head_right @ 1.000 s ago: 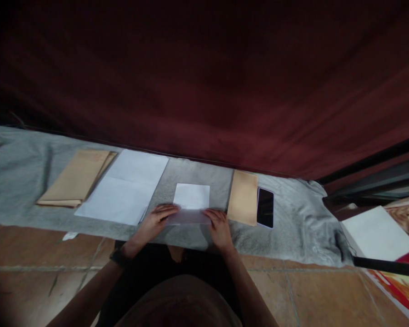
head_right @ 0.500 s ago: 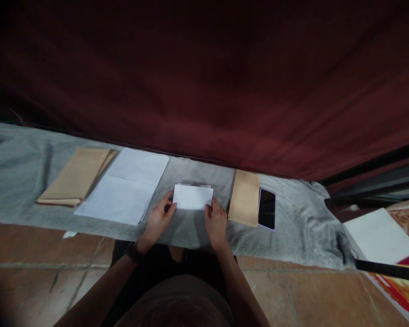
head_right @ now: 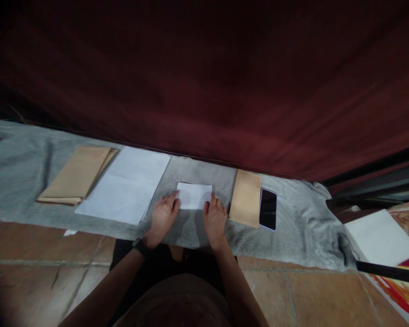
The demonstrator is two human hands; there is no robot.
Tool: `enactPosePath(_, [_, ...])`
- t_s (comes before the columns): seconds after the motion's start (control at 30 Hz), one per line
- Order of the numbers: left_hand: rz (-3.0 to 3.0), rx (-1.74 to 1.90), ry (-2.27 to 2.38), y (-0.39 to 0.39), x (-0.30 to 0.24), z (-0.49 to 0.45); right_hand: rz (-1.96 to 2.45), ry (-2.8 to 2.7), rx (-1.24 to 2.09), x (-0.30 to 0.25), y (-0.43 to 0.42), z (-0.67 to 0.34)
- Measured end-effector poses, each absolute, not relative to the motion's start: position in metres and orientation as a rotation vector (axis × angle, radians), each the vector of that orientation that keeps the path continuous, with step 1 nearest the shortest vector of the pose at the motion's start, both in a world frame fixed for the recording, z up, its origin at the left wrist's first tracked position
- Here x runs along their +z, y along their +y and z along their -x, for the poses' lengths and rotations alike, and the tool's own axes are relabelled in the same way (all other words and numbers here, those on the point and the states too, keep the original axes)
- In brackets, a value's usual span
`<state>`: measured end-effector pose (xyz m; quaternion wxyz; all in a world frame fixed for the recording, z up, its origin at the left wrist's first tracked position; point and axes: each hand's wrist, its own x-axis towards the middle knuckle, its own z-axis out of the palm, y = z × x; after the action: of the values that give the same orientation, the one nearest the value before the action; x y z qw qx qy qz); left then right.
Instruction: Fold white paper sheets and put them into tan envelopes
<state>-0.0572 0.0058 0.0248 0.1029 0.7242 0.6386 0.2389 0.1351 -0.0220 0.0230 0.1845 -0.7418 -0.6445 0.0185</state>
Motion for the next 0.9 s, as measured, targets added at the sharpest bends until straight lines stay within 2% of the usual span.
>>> enactPosePath(0.37, [-2.281, 0.501, 1.943, 0.005, 0.030, 0.053, 2.042, -1.858, -0.009, 0.015, -0.020, -0.134])
enactPosePath(0.63, [-2.268, 0.517, 1.889, 0.006, 0.025, 0.054, 2.148, -1.838, 0.091, 0.018, -0.021, -0.132])
enactPosePath(0.9, [-2.310, 0.507, 1.845, 0.004, 0.035, 0.053, 1.879, -1.992, 0.030, 0.025, -0.019, -0.122])
